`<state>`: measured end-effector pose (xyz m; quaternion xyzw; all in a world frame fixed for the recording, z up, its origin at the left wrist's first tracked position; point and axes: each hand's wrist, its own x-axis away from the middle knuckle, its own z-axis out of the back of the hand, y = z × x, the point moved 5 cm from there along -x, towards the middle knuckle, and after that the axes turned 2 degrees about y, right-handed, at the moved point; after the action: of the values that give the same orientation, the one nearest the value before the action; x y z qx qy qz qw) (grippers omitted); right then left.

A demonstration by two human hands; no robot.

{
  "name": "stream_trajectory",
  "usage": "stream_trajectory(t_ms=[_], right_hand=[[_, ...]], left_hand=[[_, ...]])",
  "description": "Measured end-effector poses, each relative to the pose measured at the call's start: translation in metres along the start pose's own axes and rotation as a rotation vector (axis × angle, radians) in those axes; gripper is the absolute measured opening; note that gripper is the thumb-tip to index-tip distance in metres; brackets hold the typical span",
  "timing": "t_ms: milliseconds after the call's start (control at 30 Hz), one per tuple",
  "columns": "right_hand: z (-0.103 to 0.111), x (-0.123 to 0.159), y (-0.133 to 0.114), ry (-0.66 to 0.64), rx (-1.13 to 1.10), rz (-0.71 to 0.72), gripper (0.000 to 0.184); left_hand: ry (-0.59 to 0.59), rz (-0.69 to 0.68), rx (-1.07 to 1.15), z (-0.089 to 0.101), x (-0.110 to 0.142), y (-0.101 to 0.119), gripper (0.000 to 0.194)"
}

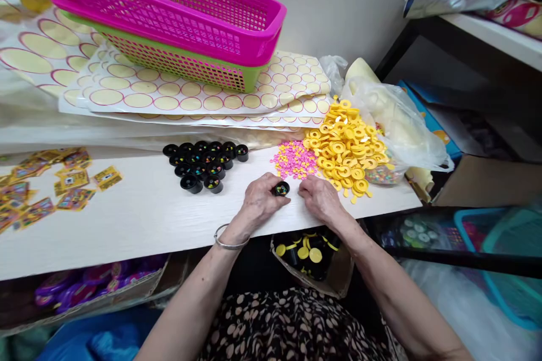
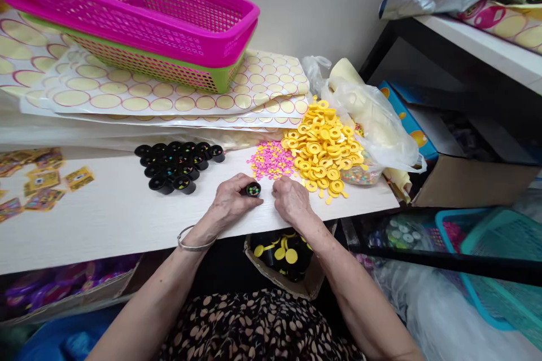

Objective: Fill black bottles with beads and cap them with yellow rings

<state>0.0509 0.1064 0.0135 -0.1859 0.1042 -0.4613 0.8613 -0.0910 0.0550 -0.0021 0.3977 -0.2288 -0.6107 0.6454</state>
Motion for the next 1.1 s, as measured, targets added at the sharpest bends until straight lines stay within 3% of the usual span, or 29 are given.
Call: stream_trajectory(t_ms=[167,367,500,667,1100], right_hand=[[0.0,0.011,0.01,0.123,-0.282,0.061,0.014],[-0.005,0.014,0.004,0.152,-0.118,0.066,0.016],[0.009,0.013,-0.014,0.267,-0.264,0.117,0.013],[0.013,0.004,-0.042,0.153,-0.207,0.254,0.018],[0.008,-0.003,-0.065,-0.013,0.21,0.276,0.025]], left_hand=[[0.001,0.004,0.003,0.001,0.0,0.003,0.022],[0.005,-0.022,-0.01,0.001,0.001,0.004,0.018],[-0.002,-0.055,-0.024,0.002,0.003,0.007,0.012],[0.011,-0.052,-0.019,0.002,0.004,0.009,0.006],[0.049,-0.094,-0.015,0.002,0.004,0.007,0.002]])
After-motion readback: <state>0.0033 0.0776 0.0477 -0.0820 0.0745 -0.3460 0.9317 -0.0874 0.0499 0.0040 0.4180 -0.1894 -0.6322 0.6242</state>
